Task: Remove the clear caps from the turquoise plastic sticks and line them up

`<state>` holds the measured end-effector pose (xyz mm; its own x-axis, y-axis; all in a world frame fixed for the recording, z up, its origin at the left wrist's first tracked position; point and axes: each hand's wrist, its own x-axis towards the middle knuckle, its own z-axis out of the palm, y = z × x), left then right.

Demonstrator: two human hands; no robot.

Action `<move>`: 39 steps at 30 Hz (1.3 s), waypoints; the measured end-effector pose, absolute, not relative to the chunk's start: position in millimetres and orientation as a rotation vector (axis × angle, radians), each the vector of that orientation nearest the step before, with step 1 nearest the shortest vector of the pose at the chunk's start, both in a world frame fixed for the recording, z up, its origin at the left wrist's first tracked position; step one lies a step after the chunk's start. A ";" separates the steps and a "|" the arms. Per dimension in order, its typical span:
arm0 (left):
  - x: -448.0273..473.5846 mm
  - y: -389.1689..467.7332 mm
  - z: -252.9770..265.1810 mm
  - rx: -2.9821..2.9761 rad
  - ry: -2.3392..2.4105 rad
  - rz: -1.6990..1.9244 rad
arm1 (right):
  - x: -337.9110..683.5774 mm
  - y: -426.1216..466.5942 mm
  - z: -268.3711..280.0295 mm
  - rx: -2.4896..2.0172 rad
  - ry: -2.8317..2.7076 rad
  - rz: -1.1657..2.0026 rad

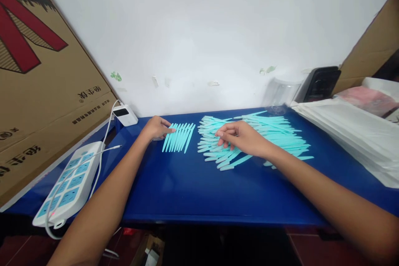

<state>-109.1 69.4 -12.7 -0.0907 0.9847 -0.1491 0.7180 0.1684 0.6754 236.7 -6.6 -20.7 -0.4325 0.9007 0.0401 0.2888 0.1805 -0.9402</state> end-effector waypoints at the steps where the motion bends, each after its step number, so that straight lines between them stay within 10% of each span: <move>1: -108.1 69.3 -13.2 1.607 1.885 0.587 | 236.6 -6.9 -20.3 -1.117 -1.838 1.253; 39: -97.8 63.5 -19.9 1.792 2.061 0.524 | 239.3 -3.8 -23.4 -1.117 -1.883 1.153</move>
